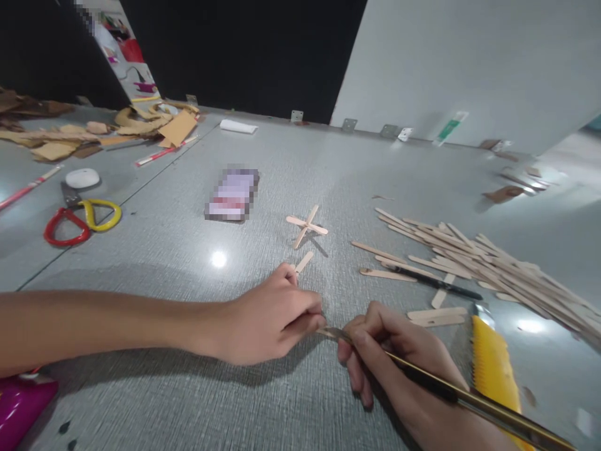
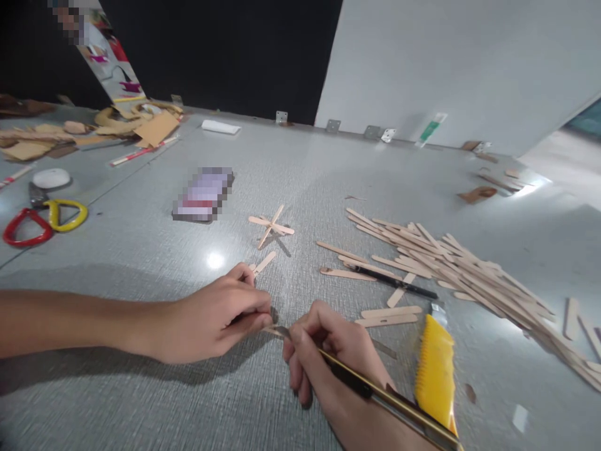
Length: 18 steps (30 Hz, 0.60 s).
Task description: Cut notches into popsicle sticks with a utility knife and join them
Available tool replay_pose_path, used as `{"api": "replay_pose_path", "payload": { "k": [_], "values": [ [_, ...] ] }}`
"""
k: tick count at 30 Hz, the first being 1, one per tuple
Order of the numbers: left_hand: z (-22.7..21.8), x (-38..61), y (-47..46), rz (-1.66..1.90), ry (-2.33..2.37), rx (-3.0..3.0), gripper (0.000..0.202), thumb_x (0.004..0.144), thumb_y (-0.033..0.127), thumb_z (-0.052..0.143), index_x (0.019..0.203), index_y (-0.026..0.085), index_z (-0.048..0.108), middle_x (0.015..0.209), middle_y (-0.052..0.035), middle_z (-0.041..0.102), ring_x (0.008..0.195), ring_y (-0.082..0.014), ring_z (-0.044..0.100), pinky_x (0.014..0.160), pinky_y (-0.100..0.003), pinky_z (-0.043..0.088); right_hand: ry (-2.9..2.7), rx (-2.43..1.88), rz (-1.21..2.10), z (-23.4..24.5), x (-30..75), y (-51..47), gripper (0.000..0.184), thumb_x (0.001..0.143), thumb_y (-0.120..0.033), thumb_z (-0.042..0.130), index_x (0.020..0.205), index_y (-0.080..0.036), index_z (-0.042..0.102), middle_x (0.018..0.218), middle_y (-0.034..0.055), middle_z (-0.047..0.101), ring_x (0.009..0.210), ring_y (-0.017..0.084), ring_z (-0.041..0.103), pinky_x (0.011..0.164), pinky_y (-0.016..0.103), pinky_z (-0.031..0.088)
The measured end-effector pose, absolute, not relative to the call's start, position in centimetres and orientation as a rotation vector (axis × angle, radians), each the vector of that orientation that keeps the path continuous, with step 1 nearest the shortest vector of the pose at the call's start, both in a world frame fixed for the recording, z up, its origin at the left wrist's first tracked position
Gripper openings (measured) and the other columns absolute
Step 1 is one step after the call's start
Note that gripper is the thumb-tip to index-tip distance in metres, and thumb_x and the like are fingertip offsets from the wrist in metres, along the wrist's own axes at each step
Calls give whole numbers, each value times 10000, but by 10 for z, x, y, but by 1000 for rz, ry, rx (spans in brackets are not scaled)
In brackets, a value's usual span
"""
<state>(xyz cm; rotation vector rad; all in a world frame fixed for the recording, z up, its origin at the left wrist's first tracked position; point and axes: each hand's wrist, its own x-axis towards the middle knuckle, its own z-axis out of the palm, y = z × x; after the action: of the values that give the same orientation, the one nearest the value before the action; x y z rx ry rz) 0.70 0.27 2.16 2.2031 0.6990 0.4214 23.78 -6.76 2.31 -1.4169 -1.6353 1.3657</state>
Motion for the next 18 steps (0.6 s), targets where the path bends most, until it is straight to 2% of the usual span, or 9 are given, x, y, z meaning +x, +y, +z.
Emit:
{"api": "replay_pose_path", "payload": {
  "k": [3,6,13,18],
  "values": [
    [29,2,6,358,665,2241,276,1081,222,469,806,209,486,650,67,519,623,-135,408,941,-383,383,-1642,-1401,1390,24,239,-65,378,1122,-455,540,827,-223,588,690,-20,696,564,96,626,553,212,517],
    [38,-3,10,217,606,2234,192,1084,197,461,917,208,553,833,15,659,795,-170,510,957,-377,381,-1685,-1406,1366,24,241,-66,364,1133,-451,518,854,-230,597,702,-27,699,605,102,644,600,220,542],
    [38,-4,11,190,641,2195,210,1084,217,474,890,209,551,824,13,629,849,-184,488,950,-375,373,-1759,-1390,1287,24,246,-69,345,1141,-428,510,864,-246,609,742,-31,716,691,120,686,700,257,556],
    [37,-4,10,234,648,2178,200,1065,181,495,885,201,579,841,9,654,844,-179,485,918,-366,389,-1600,-1346,1448,23,245,-65,351,1130,-467,535,874,-236,600,705,-35,701,637,112,663,643,242,554]
  ]
}}
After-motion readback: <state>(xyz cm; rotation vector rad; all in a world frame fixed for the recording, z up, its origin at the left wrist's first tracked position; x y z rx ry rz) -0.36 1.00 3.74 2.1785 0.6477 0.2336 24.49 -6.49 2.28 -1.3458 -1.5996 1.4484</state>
